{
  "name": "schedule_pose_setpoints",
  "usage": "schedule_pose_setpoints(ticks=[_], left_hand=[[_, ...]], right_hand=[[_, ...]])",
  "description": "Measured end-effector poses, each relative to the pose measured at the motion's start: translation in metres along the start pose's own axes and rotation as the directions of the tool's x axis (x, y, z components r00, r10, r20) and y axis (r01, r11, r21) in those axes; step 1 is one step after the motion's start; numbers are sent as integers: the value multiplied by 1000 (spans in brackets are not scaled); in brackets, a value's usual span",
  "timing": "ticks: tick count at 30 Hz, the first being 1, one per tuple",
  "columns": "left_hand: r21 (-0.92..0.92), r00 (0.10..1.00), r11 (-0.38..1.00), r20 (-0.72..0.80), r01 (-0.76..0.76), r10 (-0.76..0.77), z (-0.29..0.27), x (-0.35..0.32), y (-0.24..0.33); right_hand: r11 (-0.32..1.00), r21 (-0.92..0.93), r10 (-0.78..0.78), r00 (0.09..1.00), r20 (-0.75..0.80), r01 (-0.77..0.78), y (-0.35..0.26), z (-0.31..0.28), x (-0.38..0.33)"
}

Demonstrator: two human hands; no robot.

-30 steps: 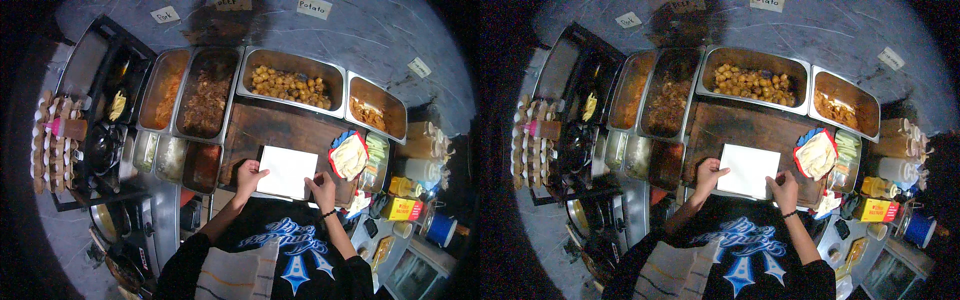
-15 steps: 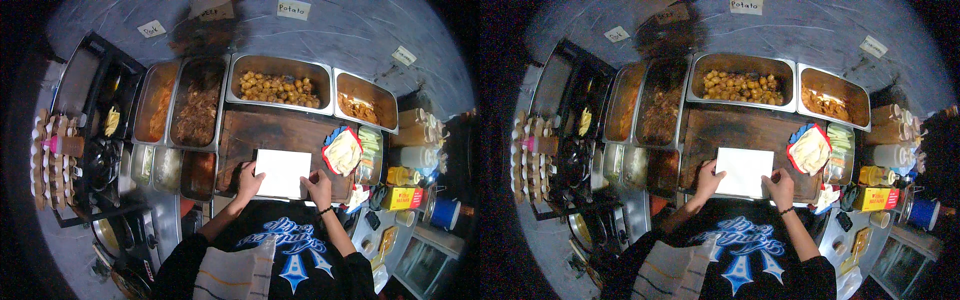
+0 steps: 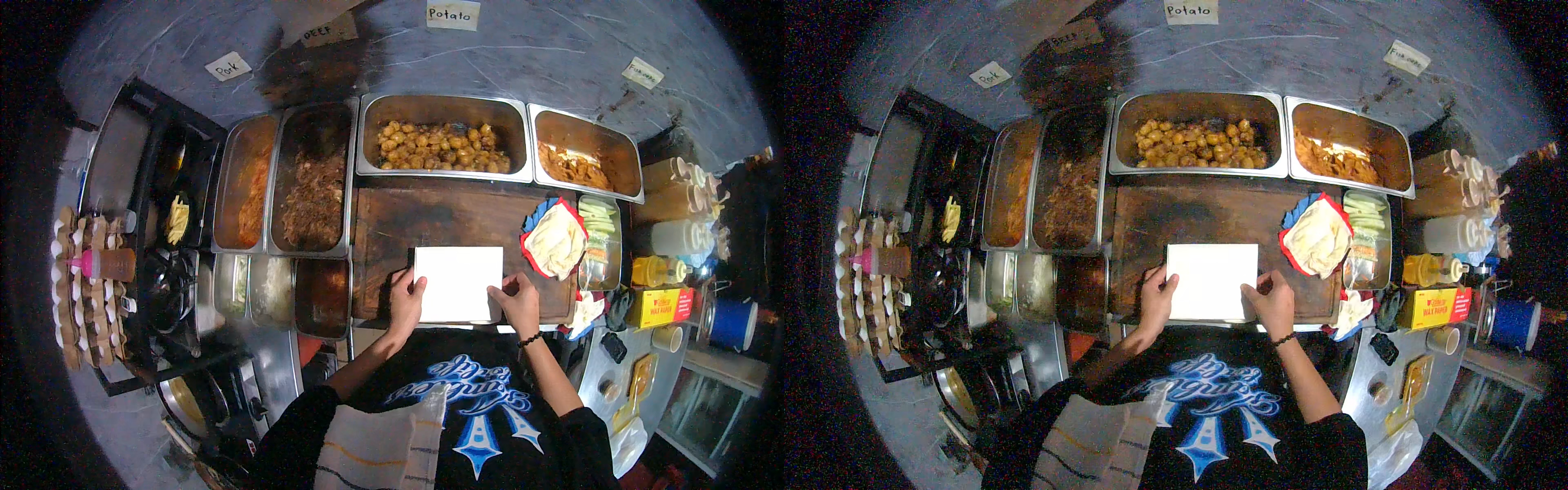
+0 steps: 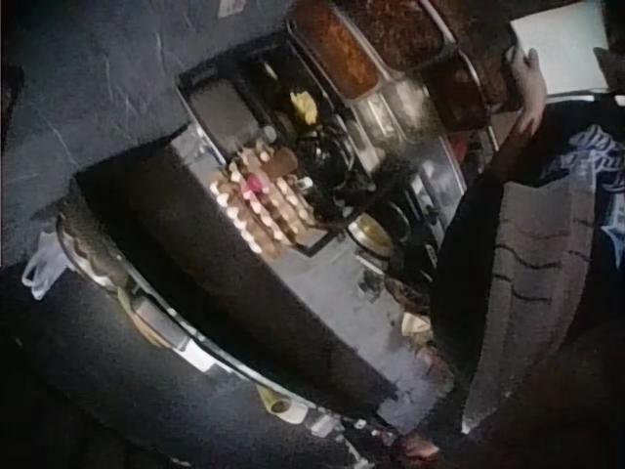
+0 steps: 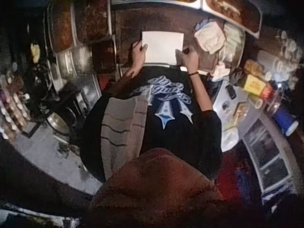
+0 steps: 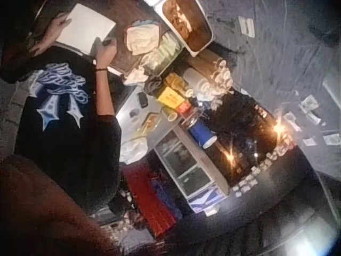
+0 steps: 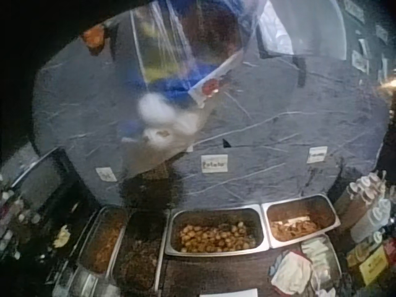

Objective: The person assembles a food item by placing a yellow filling into a flatbread, adding sauce from a squeeze bottle, and folding the bread into a wrap. They then place the wrap into a white paper container and hand it to a customer.

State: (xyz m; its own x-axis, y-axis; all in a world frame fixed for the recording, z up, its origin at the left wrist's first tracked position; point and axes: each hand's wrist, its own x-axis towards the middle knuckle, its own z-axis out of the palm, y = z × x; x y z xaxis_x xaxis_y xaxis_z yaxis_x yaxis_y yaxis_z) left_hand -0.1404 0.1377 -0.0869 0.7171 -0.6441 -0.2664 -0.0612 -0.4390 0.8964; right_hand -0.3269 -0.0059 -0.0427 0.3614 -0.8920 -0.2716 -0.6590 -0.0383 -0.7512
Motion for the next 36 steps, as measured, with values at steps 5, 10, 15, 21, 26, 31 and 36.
schedule_pose_setpoints(ticks=[5,10,15,21,26,31,36], left_hand=[[-1,998,999,-49,-35,35,2,0,4],[-18,998,998,-35,-55,54,8,3,-13],[118,989,986,-78,-113,123,19,-6,-5],[-219,976,976,214,9,39,23,-21,2],[128,636,991,762,44,-126,-18,-33,13],[536,722,761,679,-365,-131,-18,-15,112],[501,651,416,599,-759,466,20,18,75]], right_hand=[[1000,12,21,1000,-9,-20,-1,0,-2],[999,9,38,999,-4,-38,-3,1,-3],[1000,-1,30,999,-19,-30,-5,1,-3],[1000,1,3,998,-58,-3,-5,-2,8],[989,41,-144,989,33,143,0,1,41],[928,93,-371,908,193,360,-12,19,61],[933,163,-339,937,86,323,-26,7,56]])
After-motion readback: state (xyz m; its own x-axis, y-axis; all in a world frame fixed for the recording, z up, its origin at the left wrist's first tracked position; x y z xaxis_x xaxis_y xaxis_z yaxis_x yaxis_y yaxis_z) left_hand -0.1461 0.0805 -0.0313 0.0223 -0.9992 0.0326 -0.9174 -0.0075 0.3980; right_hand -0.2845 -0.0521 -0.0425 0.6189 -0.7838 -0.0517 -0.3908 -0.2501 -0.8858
